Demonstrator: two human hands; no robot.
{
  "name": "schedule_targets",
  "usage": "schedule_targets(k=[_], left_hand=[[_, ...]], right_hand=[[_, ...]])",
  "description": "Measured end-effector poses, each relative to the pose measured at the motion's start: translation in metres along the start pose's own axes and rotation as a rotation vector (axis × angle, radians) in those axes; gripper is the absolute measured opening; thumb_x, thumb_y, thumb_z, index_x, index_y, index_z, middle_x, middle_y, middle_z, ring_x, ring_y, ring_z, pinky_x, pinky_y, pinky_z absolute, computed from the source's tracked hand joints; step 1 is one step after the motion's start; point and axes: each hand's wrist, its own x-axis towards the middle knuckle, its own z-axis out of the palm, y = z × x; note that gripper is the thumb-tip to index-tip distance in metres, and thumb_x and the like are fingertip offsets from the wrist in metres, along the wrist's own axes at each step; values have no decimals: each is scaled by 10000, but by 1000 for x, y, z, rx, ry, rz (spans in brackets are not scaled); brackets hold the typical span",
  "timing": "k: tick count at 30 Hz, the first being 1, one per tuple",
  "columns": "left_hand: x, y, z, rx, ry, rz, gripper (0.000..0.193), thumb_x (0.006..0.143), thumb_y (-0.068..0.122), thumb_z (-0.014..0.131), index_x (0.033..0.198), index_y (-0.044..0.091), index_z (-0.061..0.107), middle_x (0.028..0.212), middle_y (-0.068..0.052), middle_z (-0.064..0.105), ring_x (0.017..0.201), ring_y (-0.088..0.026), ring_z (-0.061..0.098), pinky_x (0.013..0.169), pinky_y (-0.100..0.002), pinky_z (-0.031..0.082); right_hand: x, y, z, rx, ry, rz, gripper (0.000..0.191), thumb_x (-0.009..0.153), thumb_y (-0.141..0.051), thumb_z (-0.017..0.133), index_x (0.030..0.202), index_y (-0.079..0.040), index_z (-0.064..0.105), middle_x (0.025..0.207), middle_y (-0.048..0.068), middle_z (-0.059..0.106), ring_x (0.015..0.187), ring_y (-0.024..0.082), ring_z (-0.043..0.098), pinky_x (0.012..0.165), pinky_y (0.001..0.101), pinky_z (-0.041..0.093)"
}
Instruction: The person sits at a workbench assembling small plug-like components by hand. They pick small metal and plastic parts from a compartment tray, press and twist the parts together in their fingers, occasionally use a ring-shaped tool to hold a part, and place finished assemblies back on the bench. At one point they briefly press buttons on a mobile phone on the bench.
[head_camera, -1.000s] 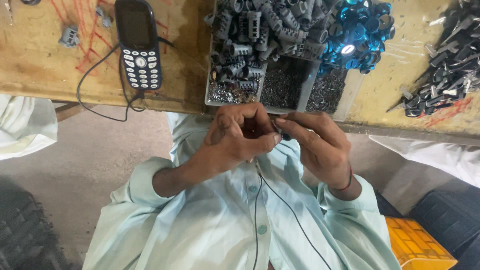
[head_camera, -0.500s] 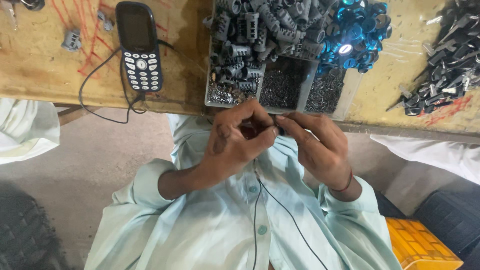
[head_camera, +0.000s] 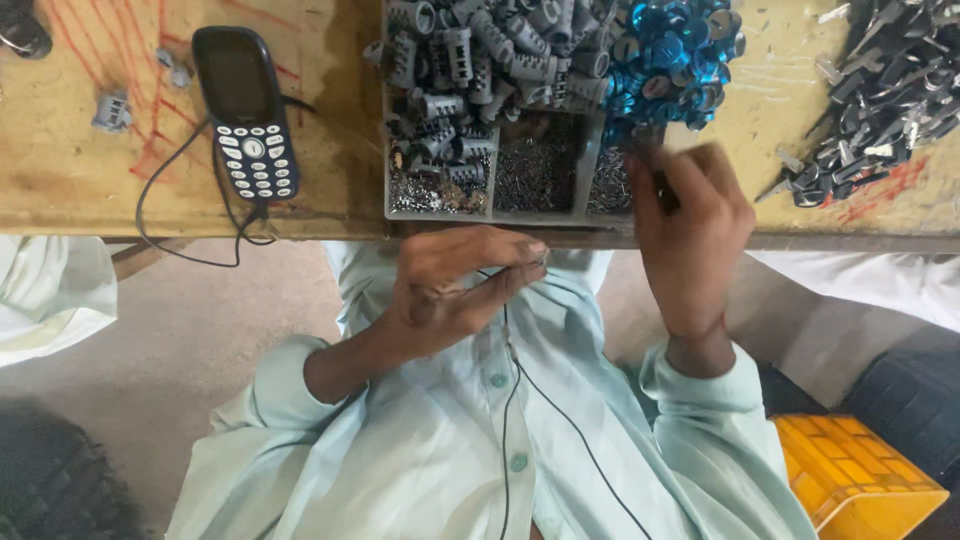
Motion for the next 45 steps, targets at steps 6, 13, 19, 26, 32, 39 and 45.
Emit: schedule_targets(k=[6, 13, 19, 26, 32, 39, 45], left_hand=[[8, -2, 8, -8, -119, 85, 154, 932, -38, 772, 1051, 21, 692, 1092, -94, 757, 1019, -222, 774, 876, -299, 630], [11, -11, 9, -26, -128, 94, 152, 945, -59, 740, 1050, 20, 665, 1092, -86, 738, 1017, -223, 757, 877, -323, 621], [10, -13, 5, 269, -152, 281, 339, 840, -128, 708, 1154, -10, 660, 1204, -151, 675, 1098, -320, 696, 927, -404, 588], [13, -13, 7, 315, -169, 288, 359, 818, -126, 697, 1156, -14, 661, 1211, -147, 665, 1119, -325, 690, 935, -405, 589], [14, -9, 8, 356, -183, 293, 315, 850, -99, 708, 1147, -5, 666, 1205, -139, 672, 1115, -310, 691, 927, -392, 595], [19, -5, 16, 672, -170, 471, 87, 969, 55, 727, 1019, 38, 658, 1252, -147, 668, 1131, -273, 686, 906, -370, 603], [21, -9, 14, 728, -209, 616, 117, 982, 58, 723, 1064, 17, 650, 1278, -198, 647, 1153, -306, 676, 922, -380, 605]], right_hand=[[-2, 32, 33, -89, 136, -12, 119, 933, -56, 822, 999, -107, 738, 926, 101, 563, 761, 298, 606, 645, 442, 447], [-5, 21, 9, 8, 54, -44, 93, 992, -6, 743, 1058, -34, 684, 994, 119, 615, 808, 259, 649, 684, 375, 488], [-15, 35, -3, 731, -108, 224, 93, 1118, -5, 589, 1205, 22, 603, 961, 67, 713, 853, 106, 704, 797, 245, 576], [-16, 51, -4, 752, -204, 225, 231, 1079, 58, 624, 1310, 45, 621, 1051, 88, 726, 942, 117, 713, 817, 245, 569], [-16, 50, -2, 598, -88, 77, 255, 1015, 94, 731, 1233, 54, 607, 1035, 96, 718, 941, 140, 712, 836, 262, 576], [-34, 45, -18, 1129, -374, 238, 151, 1062, 113, 574, 1193, 71, 636, 962, 139, 700, 818, 166, 701, 814, 301, 589], [-44, 31, -3, 1263, -519, 372, 97, 1060, 24, 544, 1134, 17, 481, 915, 126, 697, 733, 176, 717, 615, 293, 598]])
